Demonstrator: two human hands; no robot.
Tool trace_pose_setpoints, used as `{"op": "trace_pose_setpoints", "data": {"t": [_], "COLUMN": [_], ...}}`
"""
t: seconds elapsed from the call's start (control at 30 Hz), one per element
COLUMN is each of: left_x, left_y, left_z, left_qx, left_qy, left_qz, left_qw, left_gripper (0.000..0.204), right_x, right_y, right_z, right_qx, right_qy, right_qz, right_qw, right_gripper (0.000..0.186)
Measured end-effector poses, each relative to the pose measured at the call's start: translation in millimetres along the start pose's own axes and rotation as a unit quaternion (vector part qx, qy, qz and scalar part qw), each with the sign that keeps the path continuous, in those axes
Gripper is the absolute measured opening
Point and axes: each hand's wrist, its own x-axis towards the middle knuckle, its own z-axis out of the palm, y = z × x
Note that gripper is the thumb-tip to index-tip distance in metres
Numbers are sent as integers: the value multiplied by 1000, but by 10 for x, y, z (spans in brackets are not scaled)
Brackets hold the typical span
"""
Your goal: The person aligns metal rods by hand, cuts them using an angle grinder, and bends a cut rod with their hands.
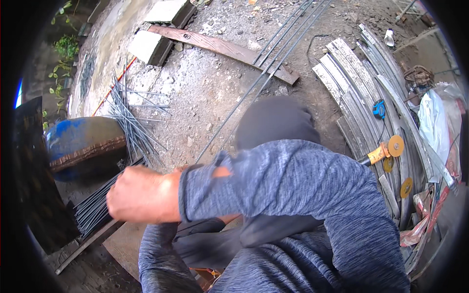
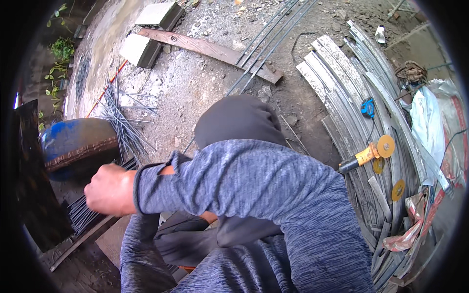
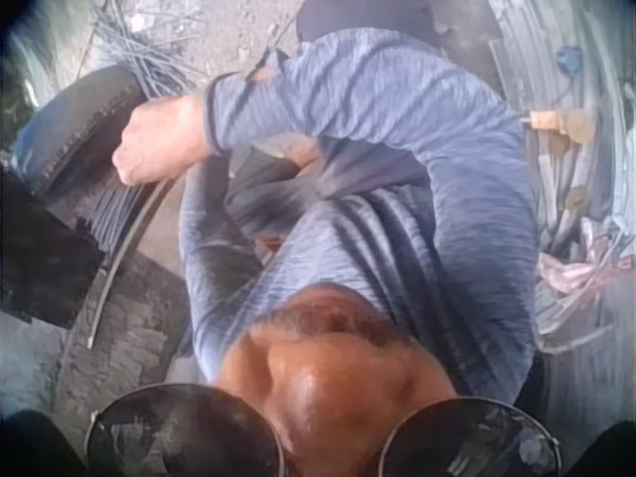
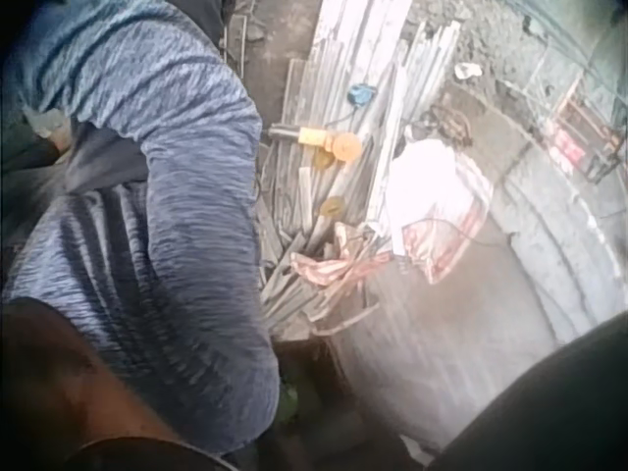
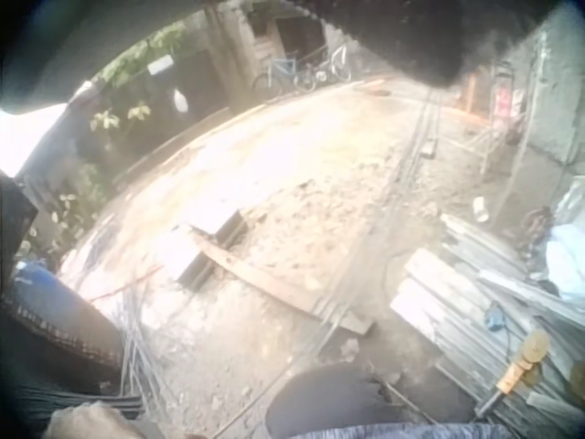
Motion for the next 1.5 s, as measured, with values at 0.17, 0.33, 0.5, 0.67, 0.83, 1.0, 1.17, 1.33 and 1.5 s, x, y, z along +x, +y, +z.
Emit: {"op": "trace_pose_setpoints", "data": {"t": [0.17, 0.33, 0.5, 0.67, 0.83, 1.0, 1.17, 1.33, 1.5], "left_x": [-229, -1022, -1261, -1393, -1387, -1568, -1817, -2117, -2232], "left_y": [-423, -772, -819, -784, -521, -361, 465, 1503, 2358], "left_z": [-92, -366, -493, -538, -584, -810, -1346, -1791, -1993], "left_qx": [46, 29, -73, -69, -50, -85, -13, 172, 311], "left_qy": [51, 119, 173, 175, 178, 198, 268, 366, 468], "left_qz": [2, -100, -98, -89, -80, -112, -66, -24, 89], "left_qw": [998, 987, 977, 978, 979, 970, 961, 914, 822], "left_gripper": [41, 40, 44, 41, 40, 38, 32, 25, 26], "right_x": [-363, -618, -984, -1679, -1844, -1635, -1510, -1458, -1403], "right_y": [329, 588, 1085, 1413, 1547, 1442, 1482, 1428, 1457], "right_z": [59, 187, 751, 1230, 1478, 1352, 1016, 672, 509], "right_qx": [-101, -155, -177, -182, -206, -194, -184, -144, -168], "right_qy": [-105, -279, -391, -341, -253, -310, -224, -59, 156], "right_qz": [52, 190, 265, 330, 351, 362, 358, 327, 382], "right_qw": [988, 928, 863, 862, 878, 858, 887, 932, 896], "right_gripper": [10, 24, 50, 74, 67, 68, 68, 55, 30]}}
